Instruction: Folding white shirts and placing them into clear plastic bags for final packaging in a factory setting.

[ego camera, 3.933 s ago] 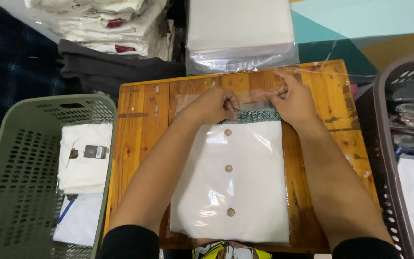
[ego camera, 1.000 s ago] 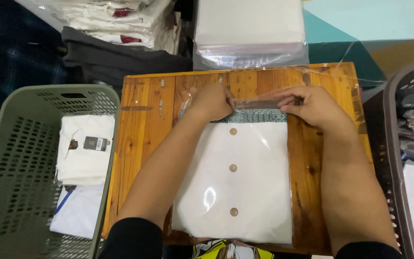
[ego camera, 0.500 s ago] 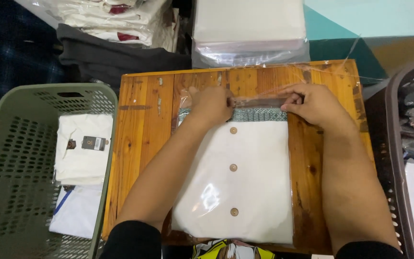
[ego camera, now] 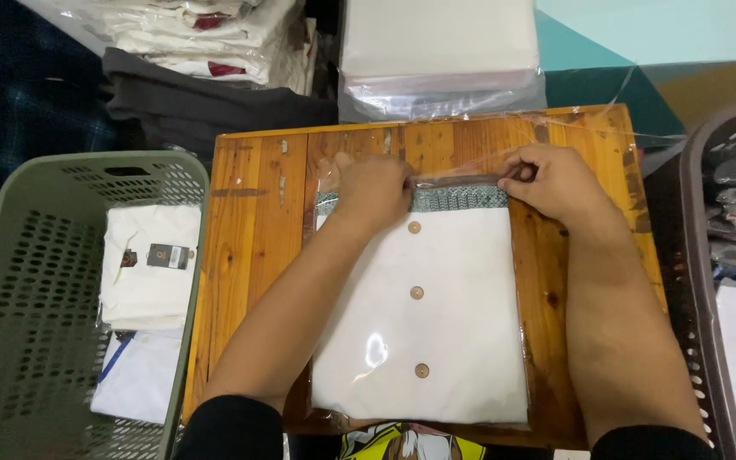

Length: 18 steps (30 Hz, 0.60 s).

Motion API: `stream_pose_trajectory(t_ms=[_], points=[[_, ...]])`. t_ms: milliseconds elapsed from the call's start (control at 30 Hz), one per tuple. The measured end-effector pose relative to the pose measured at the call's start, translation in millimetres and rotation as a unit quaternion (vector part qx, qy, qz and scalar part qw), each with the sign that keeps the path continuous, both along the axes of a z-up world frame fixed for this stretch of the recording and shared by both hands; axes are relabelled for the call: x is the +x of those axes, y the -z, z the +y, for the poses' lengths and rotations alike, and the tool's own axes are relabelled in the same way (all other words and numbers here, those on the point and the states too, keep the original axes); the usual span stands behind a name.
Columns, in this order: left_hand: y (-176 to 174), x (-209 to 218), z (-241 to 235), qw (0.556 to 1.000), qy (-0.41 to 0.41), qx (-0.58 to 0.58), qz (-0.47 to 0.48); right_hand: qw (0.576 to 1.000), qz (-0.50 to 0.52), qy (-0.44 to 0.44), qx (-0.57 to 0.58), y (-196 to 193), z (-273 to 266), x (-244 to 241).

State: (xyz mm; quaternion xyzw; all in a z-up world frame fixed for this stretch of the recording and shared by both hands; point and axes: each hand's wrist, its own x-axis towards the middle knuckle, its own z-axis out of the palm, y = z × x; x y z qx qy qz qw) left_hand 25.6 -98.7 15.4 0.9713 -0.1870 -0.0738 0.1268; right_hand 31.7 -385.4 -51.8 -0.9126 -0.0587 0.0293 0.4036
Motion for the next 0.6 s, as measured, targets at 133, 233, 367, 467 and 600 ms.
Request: stream_pose_trajectory(t_ms=[133,233,367,467,600], points=[[0.0,-8.7,-0.2,0.999,-0.005,-0.038,-0.008,1.000,0.001,-0.010,-0.008,-7.0,1.8,-3.8],[19.2,-8.2,1.1,0.999,-0.001,-0.011,-0.043,0.999,-0.014,-0.023,-0.035,-15.0,0.4,-6.6],[30.2,-12.9,2.6,0.993,-0.003,-0.014,-0.120,0.984,-0.077,-0.076,-0.138,-26.0,7.1,-10.5],[15.3,-19.9,2.6,0.991,0.007,-0.034,-0.130,0.969,-0.089,-0.116,-0.198,-53.0,35.3,-19.5],[4.1,-24.8,1.7,0.989,0.018,-0.039,-0.139,0.932,-0.136,-0.177,-0.286,-21.0,58.7,-16.1]])
